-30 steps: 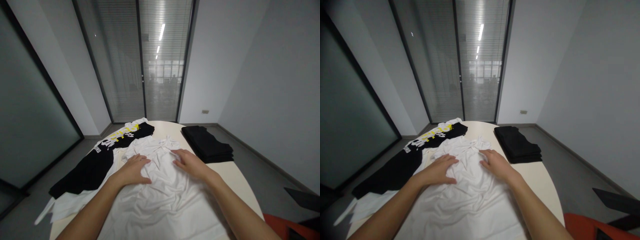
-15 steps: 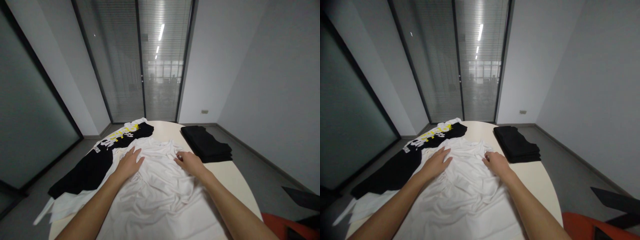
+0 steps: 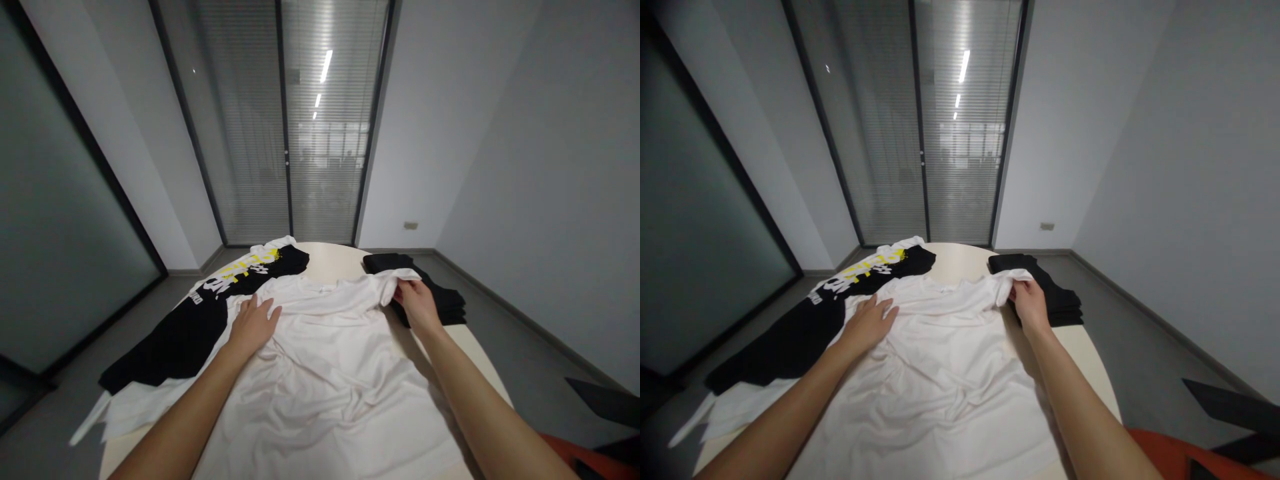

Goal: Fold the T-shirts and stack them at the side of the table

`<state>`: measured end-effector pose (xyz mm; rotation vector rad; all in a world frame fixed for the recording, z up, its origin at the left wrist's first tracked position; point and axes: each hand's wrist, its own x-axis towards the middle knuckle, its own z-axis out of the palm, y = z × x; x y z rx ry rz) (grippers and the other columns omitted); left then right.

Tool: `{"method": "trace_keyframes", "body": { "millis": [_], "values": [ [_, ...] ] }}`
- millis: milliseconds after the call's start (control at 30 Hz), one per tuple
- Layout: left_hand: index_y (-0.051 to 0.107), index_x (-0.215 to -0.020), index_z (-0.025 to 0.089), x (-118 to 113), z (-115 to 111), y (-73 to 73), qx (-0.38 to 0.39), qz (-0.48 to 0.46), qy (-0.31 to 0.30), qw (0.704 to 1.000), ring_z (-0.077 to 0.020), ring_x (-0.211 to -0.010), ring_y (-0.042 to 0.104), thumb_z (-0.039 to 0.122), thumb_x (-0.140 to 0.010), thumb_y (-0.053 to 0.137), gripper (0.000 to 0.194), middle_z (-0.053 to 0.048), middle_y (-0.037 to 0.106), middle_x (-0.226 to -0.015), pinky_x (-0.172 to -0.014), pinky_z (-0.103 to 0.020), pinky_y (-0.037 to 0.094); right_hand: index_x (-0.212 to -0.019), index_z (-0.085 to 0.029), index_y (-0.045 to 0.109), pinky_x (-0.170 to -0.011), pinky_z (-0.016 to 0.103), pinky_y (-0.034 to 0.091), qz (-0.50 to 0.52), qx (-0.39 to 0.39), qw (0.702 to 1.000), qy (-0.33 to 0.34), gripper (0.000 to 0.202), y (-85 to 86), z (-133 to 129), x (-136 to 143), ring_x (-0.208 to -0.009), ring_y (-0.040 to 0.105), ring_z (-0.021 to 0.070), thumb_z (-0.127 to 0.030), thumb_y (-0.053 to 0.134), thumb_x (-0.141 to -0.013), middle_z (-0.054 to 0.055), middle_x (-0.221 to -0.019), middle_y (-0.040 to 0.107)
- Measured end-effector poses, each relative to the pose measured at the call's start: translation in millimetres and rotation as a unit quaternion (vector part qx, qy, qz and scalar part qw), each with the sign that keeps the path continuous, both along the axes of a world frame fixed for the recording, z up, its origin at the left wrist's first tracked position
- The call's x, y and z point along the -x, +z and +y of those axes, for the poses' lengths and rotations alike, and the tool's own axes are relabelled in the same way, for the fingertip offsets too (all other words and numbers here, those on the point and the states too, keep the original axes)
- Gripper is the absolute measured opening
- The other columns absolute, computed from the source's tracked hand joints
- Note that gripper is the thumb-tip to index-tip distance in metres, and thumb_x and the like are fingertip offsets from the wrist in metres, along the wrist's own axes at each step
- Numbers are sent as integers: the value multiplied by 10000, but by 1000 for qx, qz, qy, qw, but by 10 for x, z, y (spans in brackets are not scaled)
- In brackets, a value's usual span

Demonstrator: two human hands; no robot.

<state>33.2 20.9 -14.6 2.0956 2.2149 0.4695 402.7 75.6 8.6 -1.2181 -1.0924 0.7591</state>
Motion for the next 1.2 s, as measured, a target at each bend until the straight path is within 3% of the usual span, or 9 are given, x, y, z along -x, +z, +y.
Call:
{"method": "trace_keyframes", "body": {
  "millis": [167, 333, 433, 600, 700, 800, 933, 1033, 1200],
  "values": [
    [678, -1246, 146, 41, 43, -31, -27, 20, -7, 999, -383, -1306, 476, 444, -972, 412, 484, -188, 564, -1406, -1061, -516, 386, -1097, -236, 596, -701, 335, 587, 136, -4, 990, -32, 323, 108, 27, -139, -814, 680, 218, -303, 547, -785, 42, -864, 689],
    [694, -1176, 147, 46, 84, -10, -53, -14, -46, 997, -315, -1188, 579, 351, -959, 446, 388, -133, 677, -1254, -1051, -422, 416, -1155, -176, 589, -744, 378, 590, 138, 26, 990, 2, 471, 261, -24, -243, -907, 690, 275, -513, 367, -912, 128, -945, 704],
    [701, -1121, 162, 47, 98, 5, -56, -29, -52, 997, -279, -1128, 617, 328, -955, 450, 344, -104, 705, -1185, -1006, -374, 452, -1296, -182, 499, -760, 368, 591, 107, 42, 993, 7, 558, 235, -30, -285, -945, 695, 270, -505, 548, -843, 135, -1106, 695],
    [654, -1156, 195, 49, 102, -14, -53, -71, -51, 995, -252, -1090, 650, 337, -918, 518, 309, -84, 701, -1168, -934, -344, 502, -1459, -215, 354, -812, 353, 579, -46, 8, 995, -88, 792, 70, 0, -405, -1015, 676, 237, -205, 582, -701, 140, -1363, 597],
    [551, -1340, 179, 56, 99, -37, -73, -85, -47, 993, -262, -1193, 609, 358, -923, 522, 454, -114, 614, -1345, -1001, -366, 479, -1417, -179, 473, -890, 384, 539, -197, -16, 968, -155, 724, 16, 1, -506, -1044, 653, 252, -159, 499, -693, 141, -1331, 621],
    [522, -1389, 159, 64, 99, -48, -75, -84, -45, 993, -274, -1293, 545, 390, -945, 498, 501, -136, 558, -1425, -1069, -387, 435, -1193, -154, 686, -950, 416, 487, -344, -1, 927, -151, 507, 2, -12, -561, -1056, 639, 280, -179, 455, -743, 147, -1230, 671],
    [573, -1342, 189, 63, 96, -43, -41, -72, -30, 996, -271, -1233, 597, 386, -948, 499, 447, -120, 624, -1359, -1047, -385, 447, -1047, -167, 761, -897, 459, 478, -442, 80, 884, -133, 381, 6, -60, -503, -1045, 617, 342, -352, 509, -829, 159, -1118, 711],
    [590, -1316, 197, 65, 92, -34, -29, -60, -22, 998, -264, -1196, 621, 335, -924, 529, 420, -109, 649, -1324, -1024, -368, 458, -1105, -195, 745, -938, 541, 413, -512, 71, 839, -170, 399, 9, -108, -409, -1198, 512, 405, -404, 503, -866, 155, -1200, 691],
    [627, -1255, 185, 100, 110, 8, -59, -89, -9, 994, -244, -1057, 663, 254, -903, 508, 378, -101, 703, -1183, -927, -341, 496, -1289, -239, 644, -1046, 584, 271, -572, -14, 810, -129, 430, -7, -130, -297, -1368, 373, 345, -339, 433, -928, 96, -1333, 640]
  ]
}}
